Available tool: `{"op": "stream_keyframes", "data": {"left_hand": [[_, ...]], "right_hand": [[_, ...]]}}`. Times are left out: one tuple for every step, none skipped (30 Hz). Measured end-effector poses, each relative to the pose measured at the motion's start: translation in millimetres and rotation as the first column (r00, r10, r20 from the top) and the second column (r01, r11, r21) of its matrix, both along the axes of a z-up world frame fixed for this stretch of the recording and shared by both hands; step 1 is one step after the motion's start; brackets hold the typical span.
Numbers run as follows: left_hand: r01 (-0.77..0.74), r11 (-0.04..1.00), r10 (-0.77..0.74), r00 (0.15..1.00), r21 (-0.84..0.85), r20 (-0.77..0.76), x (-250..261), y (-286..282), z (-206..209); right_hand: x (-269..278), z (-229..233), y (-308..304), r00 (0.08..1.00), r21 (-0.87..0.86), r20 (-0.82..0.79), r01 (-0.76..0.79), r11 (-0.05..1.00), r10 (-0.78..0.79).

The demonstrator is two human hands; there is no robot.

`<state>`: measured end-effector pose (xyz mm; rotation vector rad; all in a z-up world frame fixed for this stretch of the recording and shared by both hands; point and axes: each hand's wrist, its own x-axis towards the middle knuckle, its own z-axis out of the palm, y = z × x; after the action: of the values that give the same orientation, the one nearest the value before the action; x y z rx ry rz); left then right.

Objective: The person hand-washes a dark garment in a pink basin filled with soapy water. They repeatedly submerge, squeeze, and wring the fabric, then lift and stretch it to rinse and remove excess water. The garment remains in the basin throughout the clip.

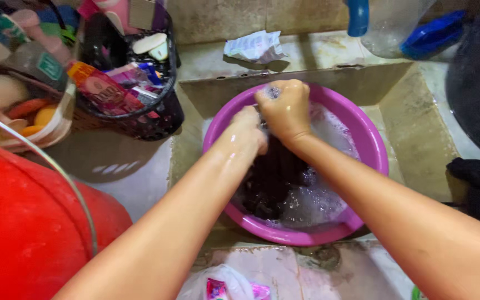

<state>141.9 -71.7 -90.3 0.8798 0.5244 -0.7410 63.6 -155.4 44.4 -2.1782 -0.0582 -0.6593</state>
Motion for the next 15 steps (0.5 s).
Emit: {"op": "stream_keyframes", "data": {"left_hand": [[0.012, 0.999, -0.012, 1.000, 0.033, 0.001, 3, 4, 4], [0.037, 0.999, -0.038, 0.999, 0.024, 0.009, 2, 4, 6], [0.066, 0.998, -0.067, 0.997, 0.009, 0.029, 1, 9, 10], [0.078, 0.997, -0.078, 0.995, 0.012, 0.062, 3, 13, 15], [0.082, 0.996, -0.084, 0.995, 0.030, 0.058, 2, 12, 21], [0.086, 0.995, -0.089, 0.994, 0.053, 0.056, -1, 17, 27], [0.087, 0.993, -0.091, 0.994, 0.078, 0.054, -4, 19, 35], [0.108, 0.990, -0.112, 0.993, 0.089, 0.041, -5, 19, 45], [0.127, 0.987, -0.130, 0.991, 0.094, 0.027, -6, 19, 57], [0.153, 0.985, -0.154, 0.988, 0.085, 0.011, -9, 21, 69], [0.198, 0.980, -0.198, 0.980, 0.034, 0.000, -13, 22, 80], [0.247, 0.969, -0.247, 0.969, -0.029, 0.011, -19, 26, 90], [0.298, 0.950, -0.297, 0.955, -0.093, 0.023, -23, 30, 99], [0.355, 0.925, -0.346, 0.934, -0.136, 0.087, -29, 33, 106], [0.406, 0.913, -0.402, 0.892, 0.021, 0.208, -34, 36, 110]], "right_hand": [[3, 0, 2, 0.998, -0.004, -0.045, 0.032, 0.999, -0.032], [1, -4, 6, 0.996, 0.000, 0.091, 0.017, 1.000, -0.017], [-2, -12, 18, 0.974, 0.000, 0.225, 0.000, 1.000, 0.000], [-3, -18, 27, 0.933, -0.006, 0.359, -0.020, 1.000, 0.021], [-1, -23, 27, 0.953, 0.043, 0.302, -0.017, 0.999, 0.003], [0, -28, 29, 0.971, 0.095, 0.240, -0.014, 0.995, -0.009], [1, -34, 30, 0.984, 0.147, 0.177, -0.009, 0.989, -0.017], [4, -38, 25, 0.989, 0.142, 0.130, 0.056, 0.988, -0.075], [8, -41, 14, 0.988, 0.134, 0.083, 0.121, 0.984, -0.133], [12, -43, 1, 0.982, 0.121, 0.036, 0.182, 0.976, -0.188], [15, -46, -13, 0.978, 0.091, 0.050, 0.196, 0.976, -0.201], [17, -50, -25, 0.975, 0.061, 0.062, 0.208, 0.976, -0.211], [22, -52, -37, 0.985, 0.076, 0.016, 0.168, 0.983, -0.170], [25, -55, -48, 0.992, 0.091, -0.032, 0.128, 0.988, -0.125], [29, -58, -53, 0.994, 0.108, -0.078, 0.088, 0.990, -0.080]]}}
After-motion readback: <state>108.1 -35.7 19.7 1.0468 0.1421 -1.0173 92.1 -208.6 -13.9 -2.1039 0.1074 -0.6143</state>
